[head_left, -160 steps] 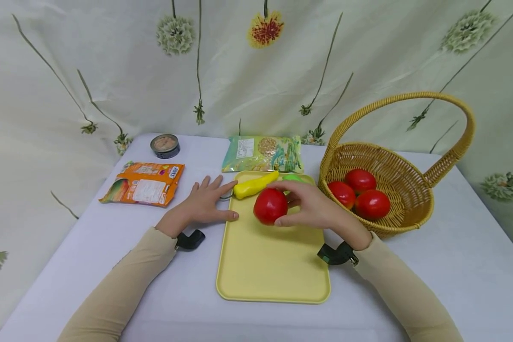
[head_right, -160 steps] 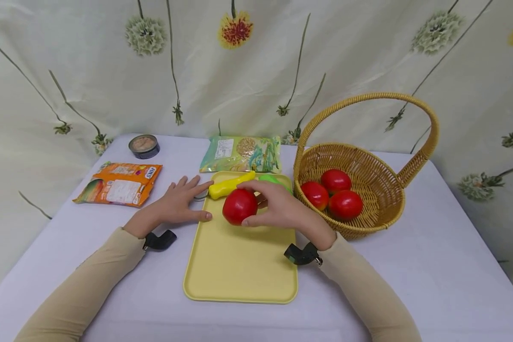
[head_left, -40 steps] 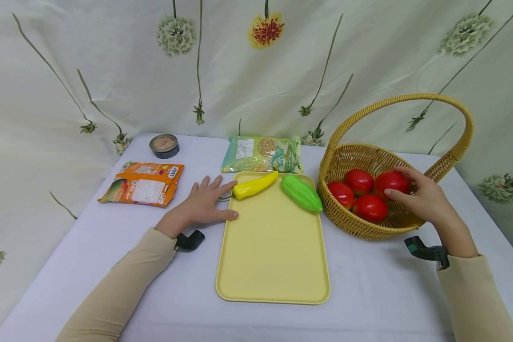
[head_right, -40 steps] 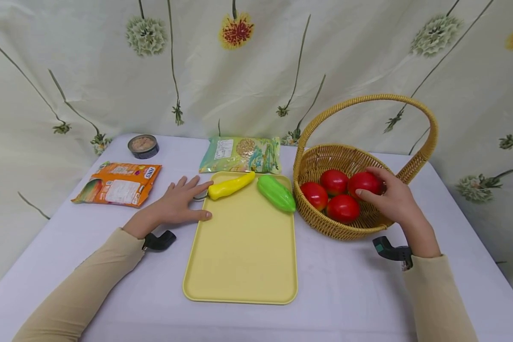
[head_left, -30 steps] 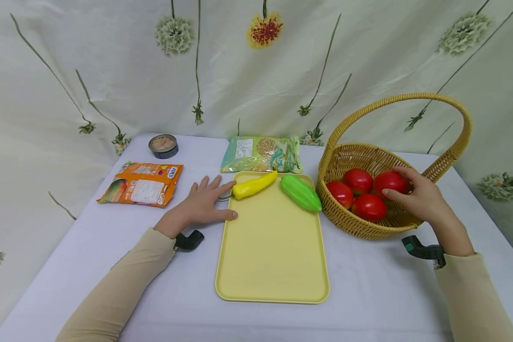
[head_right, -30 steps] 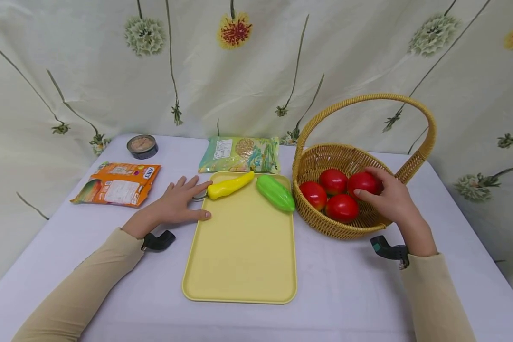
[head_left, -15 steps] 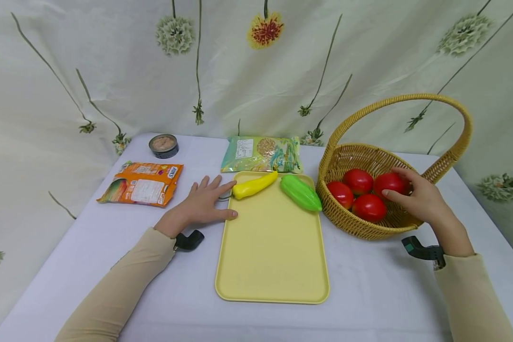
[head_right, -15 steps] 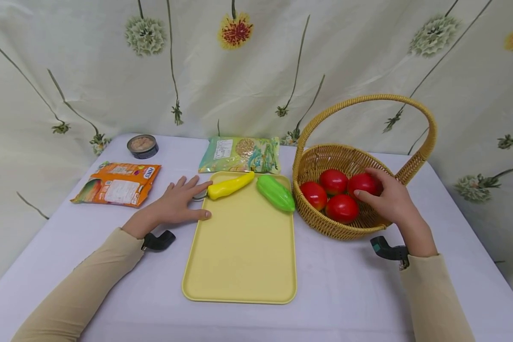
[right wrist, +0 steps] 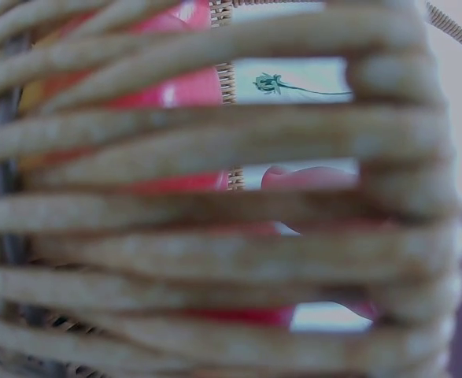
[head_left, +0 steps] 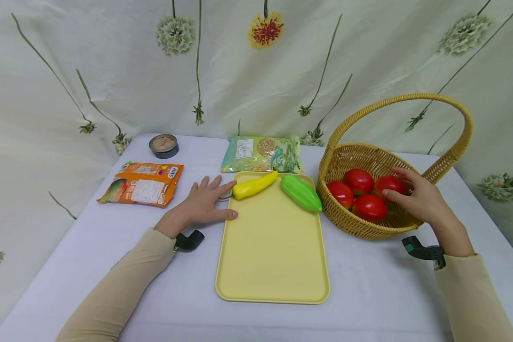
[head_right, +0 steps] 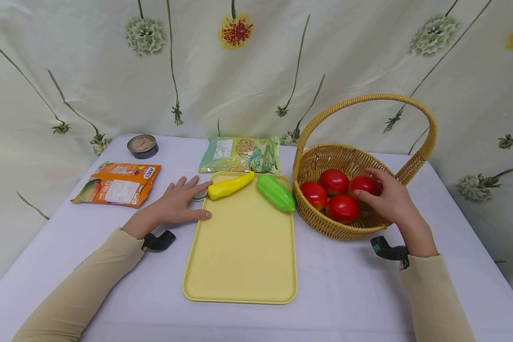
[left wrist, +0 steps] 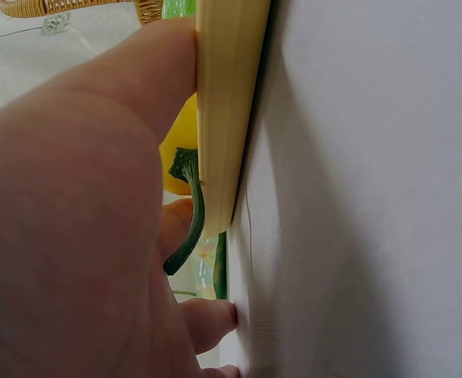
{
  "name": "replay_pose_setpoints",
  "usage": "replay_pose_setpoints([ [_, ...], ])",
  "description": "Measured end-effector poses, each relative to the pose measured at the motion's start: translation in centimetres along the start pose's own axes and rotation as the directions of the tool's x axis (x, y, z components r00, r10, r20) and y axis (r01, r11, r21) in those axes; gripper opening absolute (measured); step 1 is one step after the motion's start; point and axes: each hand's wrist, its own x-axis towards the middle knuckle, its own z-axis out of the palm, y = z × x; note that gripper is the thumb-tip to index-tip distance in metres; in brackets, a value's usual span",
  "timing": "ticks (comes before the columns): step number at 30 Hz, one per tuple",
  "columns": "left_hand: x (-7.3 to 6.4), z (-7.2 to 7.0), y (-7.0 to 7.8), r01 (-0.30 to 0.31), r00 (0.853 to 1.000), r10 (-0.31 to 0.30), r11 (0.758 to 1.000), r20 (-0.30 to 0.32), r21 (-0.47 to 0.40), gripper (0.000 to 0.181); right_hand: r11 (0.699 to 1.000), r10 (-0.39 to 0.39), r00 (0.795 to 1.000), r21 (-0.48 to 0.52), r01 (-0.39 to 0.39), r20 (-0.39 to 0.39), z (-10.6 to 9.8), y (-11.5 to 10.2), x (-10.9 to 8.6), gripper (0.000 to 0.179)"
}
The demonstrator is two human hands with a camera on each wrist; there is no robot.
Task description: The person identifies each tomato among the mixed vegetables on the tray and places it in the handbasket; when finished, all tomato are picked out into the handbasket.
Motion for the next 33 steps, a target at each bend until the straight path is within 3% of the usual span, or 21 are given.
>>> replay_pose_setpoints([
  [33,0.01,0.01,0.03,0.008,1.0,-0.008,1.0,0.002,0.003,0.093,1.0,0.023,1.0,0.002,-0.023,-0.004,-0.95,-0.1,-0.31,0.078],
])
